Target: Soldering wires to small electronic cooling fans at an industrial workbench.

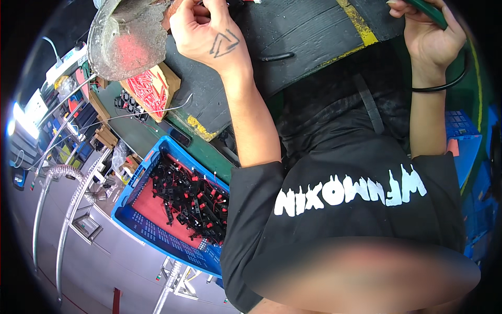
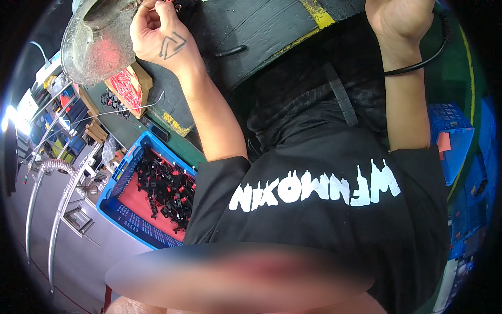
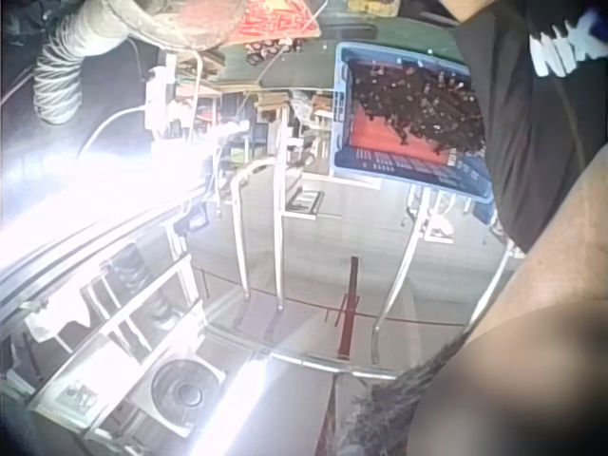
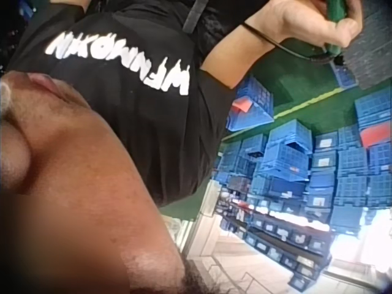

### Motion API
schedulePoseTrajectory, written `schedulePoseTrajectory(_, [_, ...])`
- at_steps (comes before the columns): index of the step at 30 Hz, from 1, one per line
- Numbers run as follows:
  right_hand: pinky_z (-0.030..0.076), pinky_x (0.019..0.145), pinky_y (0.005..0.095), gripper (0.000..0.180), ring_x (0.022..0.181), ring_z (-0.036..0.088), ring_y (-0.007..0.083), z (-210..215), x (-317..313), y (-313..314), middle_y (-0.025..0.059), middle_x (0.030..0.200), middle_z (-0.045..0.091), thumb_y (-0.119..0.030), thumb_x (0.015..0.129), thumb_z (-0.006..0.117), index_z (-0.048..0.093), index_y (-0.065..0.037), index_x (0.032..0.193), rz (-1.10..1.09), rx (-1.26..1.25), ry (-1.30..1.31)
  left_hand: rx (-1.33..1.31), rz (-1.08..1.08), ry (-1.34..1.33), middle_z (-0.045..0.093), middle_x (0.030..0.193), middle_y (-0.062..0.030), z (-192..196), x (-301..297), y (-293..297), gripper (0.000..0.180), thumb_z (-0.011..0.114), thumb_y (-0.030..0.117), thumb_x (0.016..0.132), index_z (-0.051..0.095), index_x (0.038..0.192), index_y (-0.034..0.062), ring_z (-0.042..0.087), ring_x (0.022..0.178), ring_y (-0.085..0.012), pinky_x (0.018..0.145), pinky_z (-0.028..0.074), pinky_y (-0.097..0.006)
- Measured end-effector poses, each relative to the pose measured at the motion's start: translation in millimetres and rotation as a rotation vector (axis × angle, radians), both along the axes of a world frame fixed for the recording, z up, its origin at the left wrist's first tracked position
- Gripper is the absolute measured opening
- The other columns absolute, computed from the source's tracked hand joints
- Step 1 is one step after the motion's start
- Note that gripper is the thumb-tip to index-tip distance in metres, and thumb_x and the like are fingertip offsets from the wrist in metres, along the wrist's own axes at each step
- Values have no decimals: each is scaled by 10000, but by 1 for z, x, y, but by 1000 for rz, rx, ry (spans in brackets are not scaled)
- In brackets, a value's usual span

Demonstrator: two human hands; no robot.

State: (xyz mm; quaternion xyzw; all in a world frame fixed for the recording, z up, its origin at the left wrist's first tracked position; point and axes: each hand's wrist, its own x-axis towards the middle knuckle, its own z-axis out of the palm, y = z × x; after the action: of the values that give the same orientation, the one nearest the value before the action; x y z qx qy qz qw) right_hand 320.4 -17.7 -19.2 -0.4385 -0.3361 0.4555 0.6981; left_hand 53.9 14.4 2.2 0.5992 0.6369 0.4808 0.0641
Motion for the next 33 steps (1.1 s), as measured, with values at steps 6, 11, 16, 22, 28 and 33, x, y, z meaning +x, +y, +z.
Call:
schedulePoseTrajectory(6, [576, 530, 292, 423, 640, 692, 229, 0, -1, 0, 177, 907, 675, -374, 1046, 350, 586, -39, 943, -11, -5, 24, 31, 6, 45, 570, 752, -12, -1, -2, 0, 81, 716, 9, 865, 679, 927, -25, 490, 646, -89, 599, 431, -232])
schedulePoseTrajectory(11, [578, 533, 293, 421, 642, 694, 228, 0, 0, 1, 181, 913, 681, -371, 1046, 350, 585, -38, 943, 1, 6, 41, 7, 27, 50, 560, 733, -9, 1, 0, 0, 85, 734, 16, 852, 673, 894, -26, 483, 636, -92, 584, 426, -235])
schedulePoseTrajectory(16, [578, 534, 296, 423, 639, 694, 227, -1, 0, 0, 185, 913, 688, -373, 1047, 351, 587, -37, 944, 16, 19, 13, 22, 48, 52, 557, 714, -16, 2, 4, -2, 109, 754, 40, 851, 670, 865, -29, 485, 628, -95, 575, 425, -241])
schedulePoseTrajectory(22, [577, 532, 296, 423, 642, 694, 224, 0, -1, 0, 176, 916, 684, -379, 1050, 348, 583, -43, 945, 10, 8, 38, 49, 59, 152, 565, 710, -27, 2, 5, -2, 109, 756, 40, 850, 677, 869, -33, 488, 611, -103, 571, 430, -244])
schedulePoseTrajectory(28, [570, 517, 289, 425, 637, 689, 221, 5, -2, -1, 155, 903, 661, -386, 1054, 344, 574, -47, 938, -11, -37, 38, 56, 76, 67, 574, 701, -30, 1, 7, -6, 95, 744, 30, 844, 680, 877, -31, 502, 604, -101, 572, 440, -240])
schedulePoseTrajectory(33, [565, 500, 286, 419, 630, 686, 221, 2, 0, -5, 145, 891, 644, -392, 1053, 349, 568, -53, 938, -26, -60, 56, 79, 63, 280, 633, 762, -47, -5, -3, -3, 81, 731, 34, 887, 672, 906, -17, 541, 613, -104, 575, 450, -235])
